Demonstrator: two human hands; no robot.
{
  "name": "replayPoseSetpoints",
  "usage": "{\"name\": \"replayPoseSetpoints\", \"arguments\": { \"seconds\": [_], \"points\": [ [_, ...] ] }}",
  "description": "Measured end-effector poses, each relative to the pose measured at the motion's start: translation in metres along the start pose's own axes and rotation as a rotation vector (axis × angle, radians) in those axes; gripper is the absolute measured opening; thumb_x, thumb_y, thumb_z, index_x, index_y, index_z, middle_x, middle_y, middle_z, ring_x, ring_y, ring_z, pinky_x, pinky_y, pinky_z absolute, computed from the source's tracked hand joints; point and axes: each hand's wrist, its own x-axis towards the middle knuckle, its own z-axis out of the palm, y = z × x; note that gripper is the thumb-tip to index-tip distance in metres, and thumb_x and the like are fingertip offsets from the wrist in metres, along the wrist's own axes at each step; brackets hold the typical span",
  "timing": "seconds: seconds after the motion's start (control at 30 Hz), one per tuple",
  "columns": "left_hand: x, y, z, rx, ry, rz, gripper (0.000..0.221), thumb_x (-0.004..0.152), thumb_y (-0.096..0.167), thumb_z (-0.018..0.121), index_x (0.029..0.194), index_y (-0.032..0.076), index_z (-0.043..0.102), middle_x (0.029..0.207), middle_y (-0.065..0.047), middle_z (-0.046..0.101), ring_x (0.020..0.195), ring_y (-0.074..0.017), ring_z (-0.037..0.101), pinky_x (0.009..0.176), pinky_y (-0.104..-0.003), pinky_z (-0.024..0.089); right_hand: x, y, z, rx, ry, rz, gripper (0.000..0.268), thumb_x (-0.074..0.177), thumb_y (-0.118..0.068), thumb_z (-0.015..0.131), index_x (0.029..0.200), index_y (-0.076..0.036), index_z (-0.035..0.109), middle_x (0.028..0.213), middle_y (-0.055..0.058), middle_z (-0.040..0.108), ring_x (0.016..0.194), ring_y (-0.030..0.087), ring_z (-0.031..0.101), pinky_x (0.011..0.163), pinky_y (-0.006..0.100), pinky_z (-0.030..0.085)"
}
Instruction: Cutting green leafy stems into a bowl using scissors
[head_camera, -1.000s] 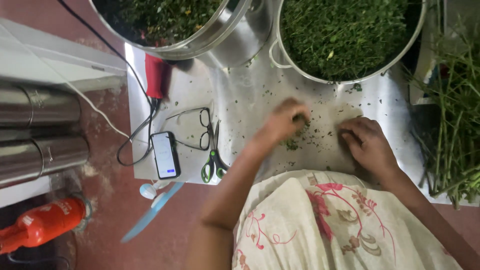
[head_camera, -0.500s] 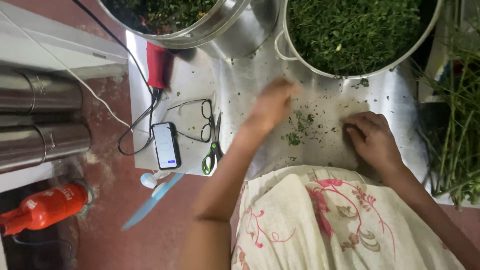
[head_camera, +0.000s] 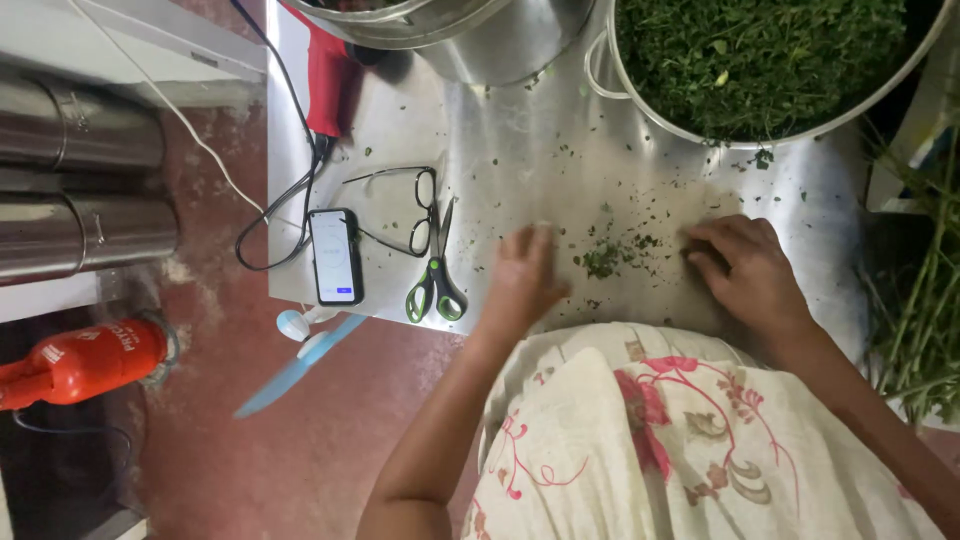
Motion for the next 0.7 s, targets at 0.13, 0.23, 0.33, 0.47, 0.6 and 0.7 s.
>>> {"name": "replayPoseSetpoints", "arguments": {
  "seconds": [0.13, 0.23, 0.33, 0.47, 0.6, 0.7],
  "points": [
    [0.004, -0.021, 0.035, 0.014, -0.078, -0.128, 0.13, 0.063, 0.031, 0.098, 0.16, 0.003, 0.016, 0.143, -0.021, 0.041, 0.121, -0.0301, 0.041, 0.106, -0.043, 0.048, -0.003, 0.002, 0.004, 0.016, -0.041, 0.044, 0.042, 0.091, -0.019, 0.074, 0.132, -0.013, 0.071, 0.12, 0.01, 0.072, 0.115, 0.034, 0.06, 0.11, 0.045, 0.039],
    [0.018, -0.003, 0.053, -0.018, 0.054, 0.016, 0.08, 0.066, 0.019, 0.094, 0.132, 0.002, 0.052, 0.129, -0.023, 0.055, 0.111, -0.0318, 0.053, 0.091, -0.035, 0.06, -0.002, 0.0, 0.006, 0.021, -0.074, 0.036, 0.038, 0.091, -0.02, 0.074, 0.127, -0.013, 0.071, 0.12, 0.01, 0.071, 0.112, 0.033, 0.059, 0.105, 0.044, 0.04],
    [0.028, 0.015, 0.056, -0.173, -0.199, -0.08, 0.062, 0.087, 0.006, 0.074, 0.145, 0.007, 0.052, 0.14, -0.02, 0.055, 0.126, -0.038, 0.054, 0.104, -0.049, 0.053, -0.001, -0.005, 0.005, 0.014, -0.068, 0.003, 0.039, 0.09, -0.016, 0.073, 0.129, -0.013, 0.071, 0.121, 0.011, 0.07, 0.115, 0.032, 0.06, 0.107, 0.043, 0.04],
    [0.028, 0.015, 0.02, -0.178, 0.012, -0.022, 0.027, 0.097, -0.004, 0.057, 0.122, 0.002, 0.067, 0.121, -0.022, 0.066, 0.106, -0.0353, 0.064, 0.097, -0.042, 0.06, -0.005, -0.004, -0.003, 0.012, -0.045, 0.06, 0.039, 0.089, -0.015, 0.073, 0.128, -0.013, 0.072, 0.122, 0.011, 0.07, 0.114, 0.032, 0.059, 0.106, 0.042, 0.04],
    [0.02, -0.053, 0.046, 0.076, 0.251, -0.022, 0.047, 0.088, -0.011, 0.06, 0.135, -0.007, 0.058, 0.124, -0.028, 0.056, 0.105, -0.0447, 0.052, 0.094, -0.051, 0.052, -0.015, 0.005, -0.004, 0.002, -0.005, 0.083, 0.034, 0.091, -0.015, 0.074, 0.125, -0.012, 0.073, 0.122, 0.007, 0.074, 0.117, 0.029, 0.063, 0.108, 0.041, 0.039],
    [0.018, -0.004, 0.01, -0.128, 0.126, -0.009, 0.031, 0.096, -0.009, 0.056, 0.126, 0.0, 0.057, 0.127, -0.028, 0.058, 0.114, -0.037, 0.053, 0.096, -0.043, 0.058, -0.016, 0.007, -0.001, -0.012, 0.002, 0.074, 0.033, 0.094, -0.017, 0.071, 0.127, -0.012, 0.073, 0.122, 0.007, 0.073, 0.117, 0.029, 0.061, 0.111, 0.042, 0.038]
  ]
}}
